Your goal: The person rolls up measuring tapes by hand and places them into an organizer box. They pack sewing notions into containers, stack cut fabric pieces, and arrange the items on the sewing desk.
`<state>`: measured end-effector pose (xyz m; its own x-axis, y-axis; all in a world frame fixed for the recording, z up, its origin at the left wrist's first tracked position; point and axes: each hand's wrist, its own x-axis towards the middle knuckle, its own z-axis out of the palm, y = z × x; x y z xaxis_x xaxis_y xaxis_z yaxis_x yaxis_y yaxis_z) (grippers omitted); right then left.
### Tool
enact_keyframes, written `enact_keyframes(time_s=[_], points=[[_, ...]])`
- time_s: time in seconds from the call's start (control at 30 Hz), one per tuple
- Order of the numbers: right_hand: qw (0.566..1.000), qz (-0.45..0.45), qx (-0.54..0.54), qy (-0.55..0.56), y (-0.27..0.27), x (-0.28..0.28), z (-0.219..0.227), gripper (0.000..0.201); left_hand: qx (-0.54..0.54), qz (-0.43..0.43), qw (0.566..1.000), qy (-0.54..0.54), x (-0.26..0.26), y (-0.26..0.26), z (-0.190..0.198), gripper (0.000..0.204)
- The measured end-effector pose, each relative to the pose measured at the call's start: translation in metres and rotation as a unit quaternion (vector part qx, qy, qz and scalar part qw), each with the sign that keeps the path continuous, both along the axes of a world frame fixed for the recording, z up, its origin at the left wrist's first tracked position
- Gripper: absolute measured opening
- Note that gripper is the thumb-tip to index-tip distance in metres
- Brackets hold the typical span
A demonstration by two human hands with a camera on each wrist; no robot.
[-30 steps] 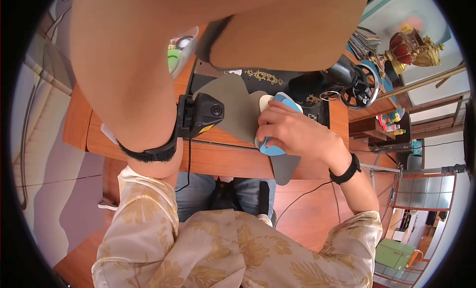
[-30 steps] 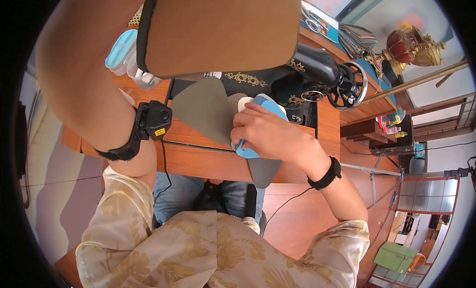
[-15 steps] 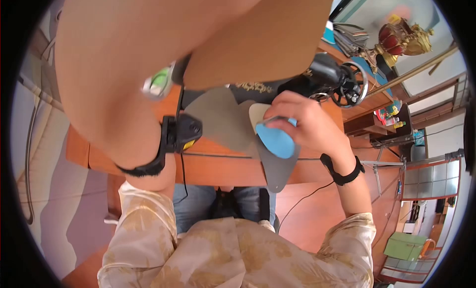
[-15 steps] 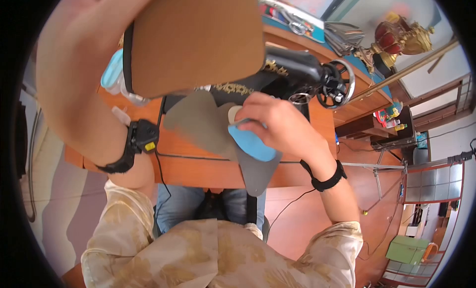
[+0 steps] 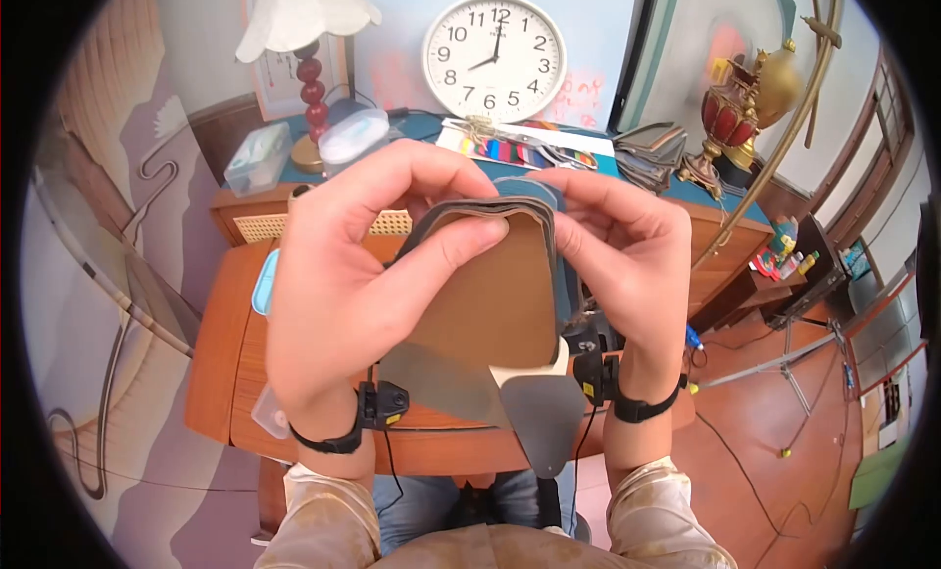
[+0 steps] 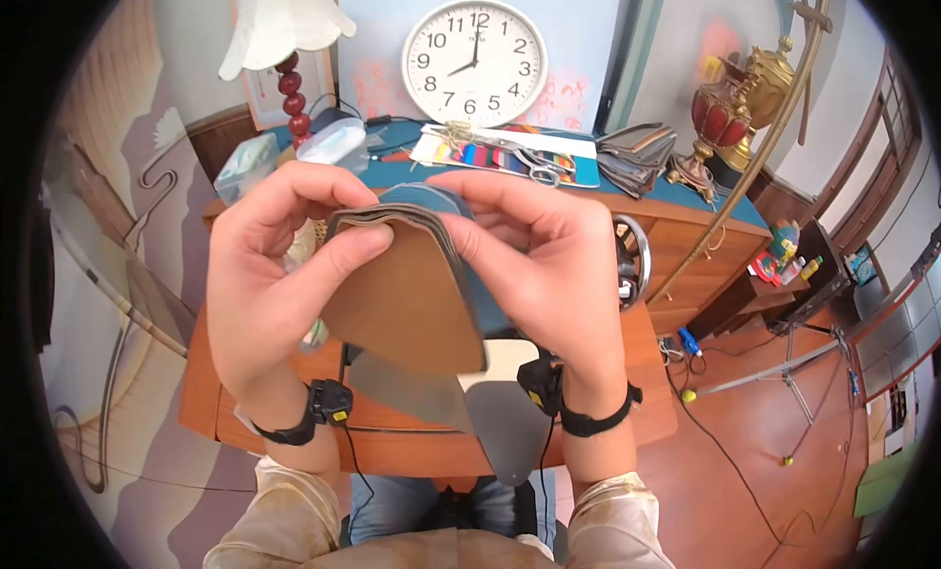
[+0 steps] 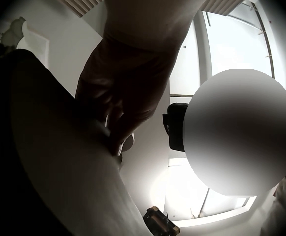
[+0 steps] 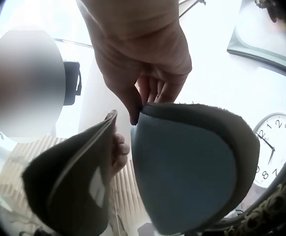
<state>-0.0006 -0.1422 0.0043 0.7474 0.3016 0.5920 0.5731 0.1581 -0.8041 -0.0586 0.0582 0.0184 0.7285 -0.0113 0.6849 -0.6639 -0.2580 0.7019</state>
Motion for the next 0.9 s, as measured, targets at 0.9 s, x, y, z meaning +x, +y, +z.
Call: enact_keyframes(time_s=[0.9], points=[[1.0, 0.012, 0.017, -0.016, -0.015, 0.012, -0.003, 0.019, -0.008, 0.08, 0.997, -0.005, 0.021, -0.027, -0.009, 0.024]])
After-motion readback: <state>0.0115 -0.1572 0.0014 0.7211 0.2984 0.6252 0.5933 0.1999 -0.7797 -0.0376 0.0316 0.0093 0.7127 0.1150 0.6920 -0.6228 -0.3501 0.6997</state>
